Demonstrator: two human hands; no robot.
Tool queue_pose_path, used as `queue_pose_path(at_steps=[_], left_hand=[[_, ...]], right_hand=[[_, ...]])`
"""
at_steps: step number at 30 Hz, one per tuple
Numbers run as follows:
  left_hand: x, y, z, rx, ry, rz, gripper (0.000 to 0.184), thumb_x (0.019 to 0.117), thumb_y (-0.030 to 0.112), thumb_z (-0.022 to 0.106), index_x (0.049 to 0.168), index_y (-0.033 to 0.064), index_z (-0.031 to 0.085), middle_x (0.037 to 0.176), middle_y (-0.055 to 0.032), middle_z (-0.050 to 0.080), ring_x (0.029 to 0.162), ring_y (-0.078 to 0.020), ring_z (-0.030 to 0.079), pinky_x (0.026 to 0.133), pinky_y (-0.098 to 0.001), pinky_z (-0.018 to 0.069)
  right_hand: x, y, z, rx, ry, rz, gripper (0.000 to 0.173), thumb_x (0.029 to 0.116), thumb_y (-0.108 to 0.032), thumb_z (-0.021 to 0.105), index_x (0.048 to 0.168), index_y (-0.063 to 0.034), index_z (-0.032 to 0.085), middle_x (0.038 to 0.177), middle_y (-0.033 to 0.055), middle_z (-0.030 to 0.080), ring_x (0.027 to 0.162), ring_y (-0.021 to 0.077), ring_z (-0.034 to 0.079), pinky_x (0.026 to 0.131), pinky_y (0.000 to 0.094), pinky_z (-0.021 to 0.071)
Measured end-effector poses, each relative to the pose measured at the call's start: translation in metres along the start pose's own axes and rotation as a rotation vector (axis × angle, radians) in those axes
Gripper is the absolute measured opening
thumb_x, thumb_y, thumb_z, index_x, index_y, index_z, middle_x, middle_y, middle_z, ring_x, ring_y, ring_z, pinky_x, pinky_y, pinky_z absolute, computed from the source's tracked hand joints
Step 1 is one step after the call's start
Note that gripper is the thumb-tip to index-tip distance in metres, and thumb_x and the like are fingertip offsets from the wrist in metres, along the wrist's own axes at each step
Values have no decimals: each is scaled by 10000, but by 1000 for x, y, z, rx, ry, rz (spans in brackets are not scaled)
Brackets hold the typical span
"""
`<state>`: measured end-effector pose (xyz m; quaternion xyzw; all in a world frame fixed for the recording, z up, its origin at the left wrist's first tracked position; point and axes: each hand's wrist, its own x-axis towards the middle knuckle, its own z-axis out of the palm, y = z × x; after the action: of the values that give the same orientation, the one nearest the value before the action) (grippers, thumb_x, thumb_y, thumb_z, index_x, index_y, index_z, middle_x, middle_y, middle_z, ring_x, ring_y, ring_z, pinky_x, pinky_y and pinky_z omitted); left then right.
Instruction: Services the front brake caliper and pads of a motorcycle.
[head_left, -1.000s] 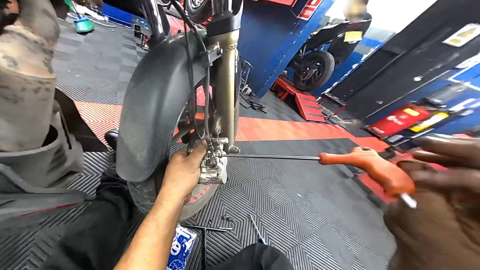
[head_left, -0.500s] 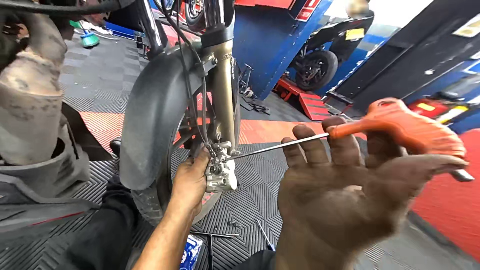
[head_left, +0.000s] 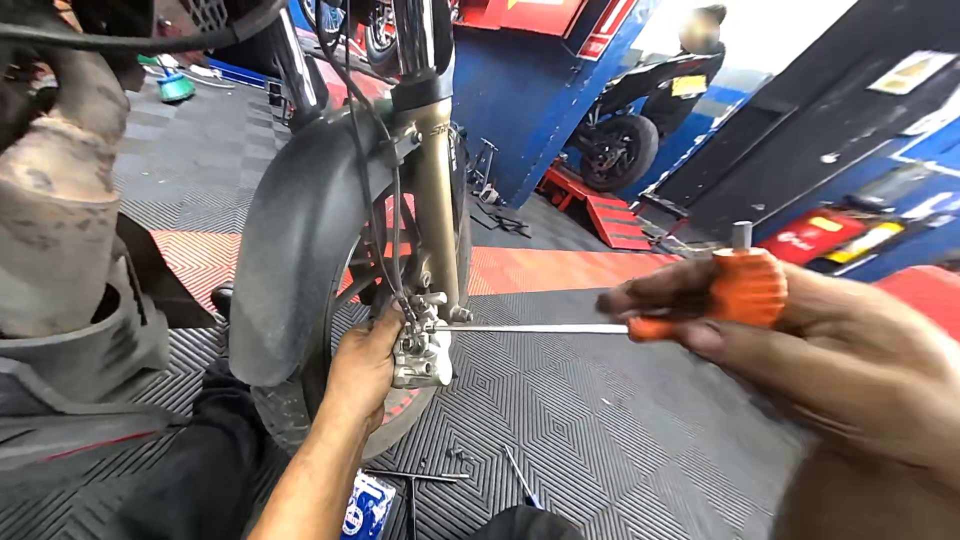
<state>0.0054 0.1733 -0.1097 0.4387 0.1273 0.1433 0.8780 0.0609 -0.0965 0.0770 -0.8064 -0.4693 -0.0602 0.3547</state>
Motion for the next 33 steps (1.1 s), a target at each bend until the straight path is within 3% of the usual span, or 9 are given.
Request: queue_pose_path(at_steps=[5, 11, 16, 19, 22, 26, 28, 30, 33], left_hand=[[-5, -1, 12, -69, 38, -27, 456, 1058, 461, 511, 1064, 59, 725, 881, -145, 726, 735, -224, 712, 635, -391, 613], [-9, 0, 12, -144, 10, -65, 470, 1079, 441, 471, 1072, 33, 704, 866, -177, 708, 713, -246, 704, 606, -406, 609], [-7, 2, 3, -154, -48, -72, 457, 1088, 416, 451, 1086, 42, 713, 883, -177, 709, 733, -237, 703, 631, -402, 610], [-5, -1, 3, -186, -58, -65, 438, 1089, 389, 461, 1071, 33, 714, 871, -180, 711, 727, -236, 708, 628, -401, 613], [-2, -2, 1, -184, -65, -37, 427, 1083, 380, 484, 1062, 23, 717, 871, -186, 710, 732, -238, 710, 637, -403, 617], [0, -3, 1, -135, -30, 8, 402, 1076, 363, 510, 1035, 22, 721, 858, -170, 713, 722, -217, 707, 650, -382, 616], [0, -3, 5, -124, -10, 19, 404, 1074, 366, 515, 1048, 21, 722, 870, -171, 716, 731, -223, 709, 658, -387, 617], [-2, -4, 8, -140, -8, 15, 413, 1081, 374, 494, 1066, 27, 717, 876, -167, 712, 734, -221, 706, 652, -383, 613], [-4, -5, 11, -170, -6, -9, 429, 1079, 400, 487, 1073, 37, 716, 875, -164, 710, 733, -222, 703, 642, -388, 610]], right_hand=[[5, -8, 5, -670, 378, -426, 327, 957, -301, 704, 1207, -92, 731, 1336, 185, 602, 1161, 298, 619, 962, 454, 537], [19, -9, 92, 743, 508, -542, 407, 989, -170, 671, 1375, -151, 543, 1344, 90, 622, 1183, 303, 658, 991, 478, 588], [38, -10, 109, 1385, 374, -402, 199, 1024, -319, 562, 1113, -168, 655, 871, -1, 642, 835, 181, 671, 867, 434, 584], [41, 2, 97, 1541, 181, -364, 401, 1042, -392, 370, 1220, -79, 545, 562, -49, 431, 544, 141, 525, 800, 484, 559], [35, 3, 62, 1130, -51, -243, 549, 1029, -525, 407, 1261, -74, 616, 630, 16, 574, 633, 164, 627, 828, 453, 598], [25, -5, -10, -132, -141, -198, 384, 936, -440, 661, 1222, -186, 680, 1200, -43, 725, 1037, 120, 707, 846, 287, 627], [25, -8, -21, -699, -41, -285, 331, 986, -445, 554, 1194, -265, 737, 1305, -11, 668, 1158, 198, 656, 943, 447, 562], [29, -16, -16, -794, 31, -343, 311, 997, -396, 562, 1219, -287, 751, 1377, 94, 605, 1181, 285, 621, 934, 519, 528], [30, -18, 19, -245, 212, -444, 404, 997, -352, 641, 1298, -83, 665, 1374, 89, 592, 1170, 188, 636, 955, 338, 580]])
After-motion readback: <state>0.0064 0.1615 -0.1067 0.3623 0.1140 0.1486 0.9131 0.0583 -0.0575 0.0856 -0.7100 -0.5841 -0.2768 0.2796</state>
